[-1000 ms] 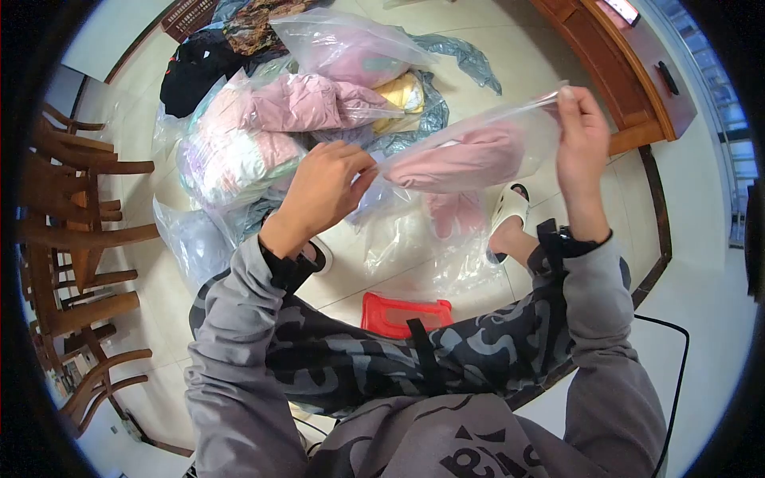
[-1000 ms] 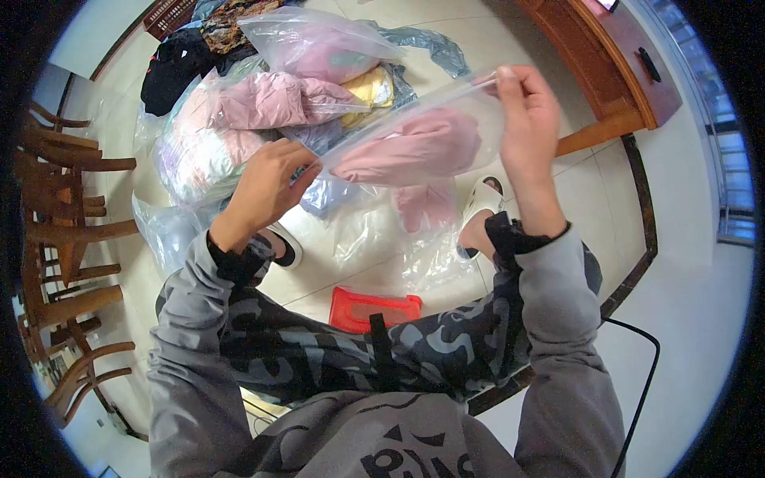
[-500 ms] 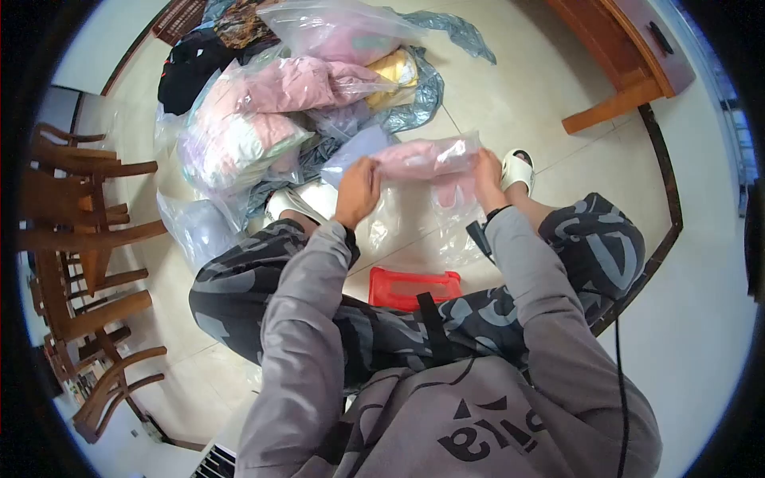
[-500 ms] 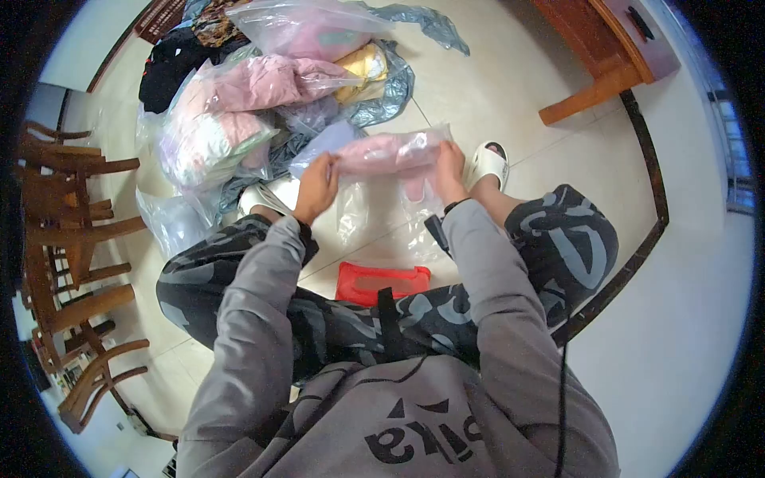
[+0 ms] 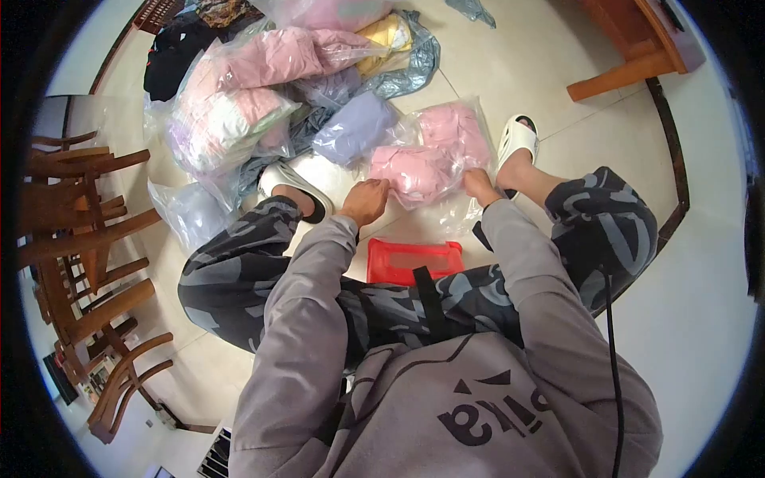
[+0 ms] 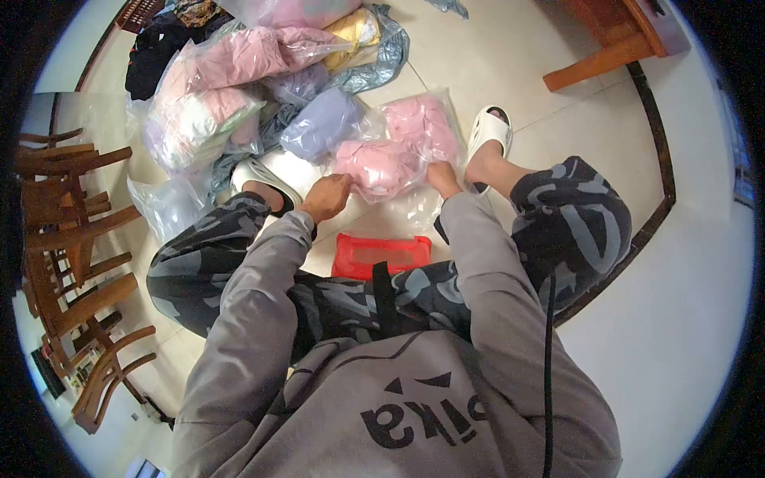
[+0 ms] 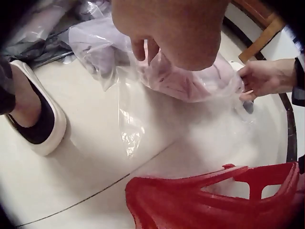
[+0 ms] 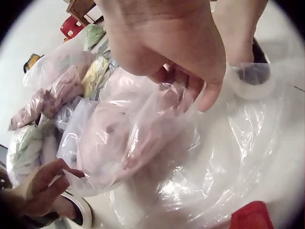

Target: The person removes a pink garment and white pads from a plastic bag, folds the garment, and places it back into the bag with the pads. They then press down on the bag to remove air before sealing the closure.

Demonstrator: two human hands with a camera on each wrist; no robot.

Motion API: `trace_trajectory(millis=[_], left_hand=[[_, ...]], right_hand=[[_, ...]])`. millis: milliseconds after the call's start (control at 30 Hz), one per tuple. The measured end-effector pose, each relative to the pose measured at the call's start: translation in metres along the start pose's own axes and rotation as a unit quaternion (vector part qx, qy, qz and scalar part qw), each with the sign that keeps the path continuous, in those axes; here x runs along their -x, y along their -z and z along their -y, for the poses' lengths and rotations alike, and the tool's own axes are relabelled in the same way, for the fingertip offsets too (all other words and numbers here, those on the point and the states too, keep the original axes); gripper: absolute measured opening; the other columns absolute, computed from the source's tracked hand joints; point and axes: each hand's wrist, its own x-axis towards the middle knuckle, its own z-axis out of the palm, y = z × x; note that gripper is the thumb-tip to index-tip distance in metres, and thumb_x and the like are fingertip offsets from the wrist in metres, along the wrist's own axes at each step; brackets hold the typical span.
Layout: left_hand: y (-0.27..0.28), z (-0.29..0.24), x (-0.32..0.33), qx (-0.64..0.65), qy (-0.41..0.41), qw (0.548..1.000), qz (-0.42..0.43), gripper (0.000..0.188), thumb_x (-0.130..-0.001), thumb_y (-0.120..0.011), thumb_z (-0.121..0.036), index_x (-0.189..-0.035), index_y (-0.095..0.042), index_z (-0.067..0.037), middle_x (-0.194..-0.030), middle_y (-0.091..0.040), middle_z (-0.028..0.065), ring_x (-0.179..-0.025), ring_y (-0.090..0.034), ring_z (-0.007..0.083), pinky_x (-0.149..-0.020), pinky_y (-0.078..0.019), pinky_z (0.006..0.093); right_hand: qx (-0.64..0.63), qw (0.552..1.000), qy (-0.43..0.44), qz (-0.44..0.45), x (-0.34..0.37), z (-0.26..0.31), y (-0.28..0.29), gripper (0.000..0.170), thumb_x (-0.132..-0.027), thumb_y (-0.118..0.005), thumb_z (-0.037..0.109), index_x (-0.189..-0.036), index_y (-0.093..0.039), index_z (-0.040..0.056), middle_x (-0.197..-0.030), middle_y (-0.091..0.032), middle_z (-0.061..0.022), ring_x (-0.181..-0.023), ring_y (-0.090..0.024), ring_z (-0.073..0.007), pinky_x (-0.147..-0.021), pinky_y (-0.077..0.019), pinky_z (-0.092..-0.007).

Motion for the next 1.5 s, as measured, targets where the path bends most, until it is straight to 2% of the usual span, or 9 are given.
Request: trace_trajectory(millis=[167, 267, 367, 567, 667, 867, 967, 1200, 1500], left_hand=[[-0.005, -0.007, -0.002, -0.007, 0.029, 0.999, 0.046, 0.021, -0.099, -0.046, -0.017, -0.109, -0.054, 0.000, -0.093, -0.069, 0.0262, -0.092, -0.067, 0.0446, -0.082, -0.0528, 0.0525], [-0.010, -0.005, -0.002, 0.015, 0.057, 0.997, 0.047, 0.022, -0.099, -0.045, -0.018, -0.111, -0.053, 0.000, -0.091, -0.069, 0.0278, -0.090, -0.068, 0.0459, -0.080, -0.0528, 0.0540], [-0.011, 0.002, -0.003, 0.040, 0.081, 0.995, 0.035, 0.022, -0.100, -0.046, -0.018, -0.112, -0.050, 0.000, -0.087, -0.068, 0.0296, -0.084, -0.067, 0.0483, -0.075, -0.0519, 0.0566], [-0.026, 0.012, 0.003, 0.093, 0.105, 0.990, 0.020, 0.023, -0.100, -0.048, -0.020, -0.113, -0.049, -0.001, -0.079, -0.068, 0.0294, -0.076, -0.066, 0.0501, -0.070, -0.0503, 0.0598], [-0.032, 0.013, 0.000, 0.110, 0.148, 0.983, 0.018, 0.024, -0.100, -0.049, -0.021, -0.114, -0.049, -0.002, -0.079, -0.068, 0.0295, -0.076, -0.066, 0.0504, -0.070, -0.0504, 0.0599], [-0.052, 0.019, -0.010, 0.150, 0.128, 0.980, -0.019, 0.029, -0.103, -0.047, -0.023, -0.119, -0.047, 0.001, -0.078, -0.066, 0.0308, -0.073, -0.064, 0.0528, -0.068, -0.0480, 0.0617], [-0.048, 0.014, -0.009, 0.140, 0.139, 0.980, 0.000, 0.032, -0.100, -0.051, -0.024, -0.122, -0.049, 0.000, -0.082, -0.068, 0.0280, -0.077, -0.065, 0.0503, -0.071, -0.0495, 0.0592], [-0.020, -0.021, -0.002, -0.010, 0.057, 0.998, -0.033, 0.045, -0.090, -0.066, -0.030, -0.128, -0.053, -0.009, -0.128, -0.059, 0.0124, -0.126, -0.054, 0.0293, -0.104, -0.0420, 0.0473], [-0.041, 0.007, -0.016, -0.087, 0.094, 0.989, 0.068, 0.049, -0.084, -0.072, -0.024, -0.129, -0.059, -0.009, -0.118, -0.065, 0.0132, -0.120, -0.058, 0.0316, -0.105, -0.0419, 0.0481]], right_hand=[[0.033, 0.986, -0.111, -0.121, 0.031, 0.081, 0.020, 0.042, -0.093, -0.057, 0.031, -0.119, -0.068, 0.0003, -0.117, -0.069, -0.0268, -0.108, -0.066, -0.0443, -0.096, -0.0500, -0.0506], [0.173, 0.967, 0.087, -0.163, 0.066, 0.147, 0.036, 0.055, -0.091, -0.062, 0.040, -0.135, -0.060, 0.0066, -0.138, -0.060, -0.0227, -0.129, -0.055, -0.0397, -0.108, -0.0421, -0.0504], [0.262, 0.897, 0.352, -0.059, 0.088, 0.179, 0.029, 0.073, -0.085, -0.072, 0.047, -0.142, -0.053, 0.0062, -0.147, -0.050, -0.0202, -0.138, -0.043, -0.0397, -0.114, -0.0344, -0.0543], [0.312, 0.915, 0.250, 0.052, 0.106, 0.176, 0.003, 0.102, -0.075, -0.077, 0.059, -0.158, -0.037, 0.0148, -0.163, -0.030, -0.0167, -0.149, -0.027, -0.0402, -0.117, -0.0225, -0.0659], [0.309, 0.903, 0.292, 0.057, 0.109, 0.178, 0.002, 0.104, -0.074, -0.078, 0.059, -0.158, -0.035, 0.0162, -0.164, -0.029, -0.0165, -0.150, -0.026, -0.0402, -0.117, -0.0225, -0.0671], [0.467, 0.848, 0.252, 0.003, 0.104, 0.157, -0.031, 0.077, -0.093, -0.064, 0.026, -0.162, -0.028, 0.0219, -0.166, -0.029, -0.0057, -0.153, -0.024, -0.0357, -0.117, -0.0237, -0.0675], [0.400, 0.880, 0.258, 0.014, 0.101, 0.155, -0.028, 0.065, -0.095, -0.056, 0.013, -0.157, -0.038, 0.0187, -0.163, -0.036, -0.0045, -0.150, -0.033, -0.0340, -0.115, -0.0338, -0.0617], [0.246, 0.922, 0.295, 0.034, 0.060, 0.144, -0.029, 0.041, -0.092, -0.055, 0.009, -0.132, -0.064, 0.0110, -0.133, -0.065, -0.0075, -0.121, -0.062, -0.0291, -0.101, -0.0514, -0.0413], [0.130, 0.961, 0.239, 0.046, 0.050, 0.152, -0.015, 0.035, -0.088, -0.057, 0.005, -0.118, -0.072, 0.0088, -0.099, -0.074, -0.0185, -0.094, -0.071, -0.0364, -0.087, -0.0560, -0.0462]])
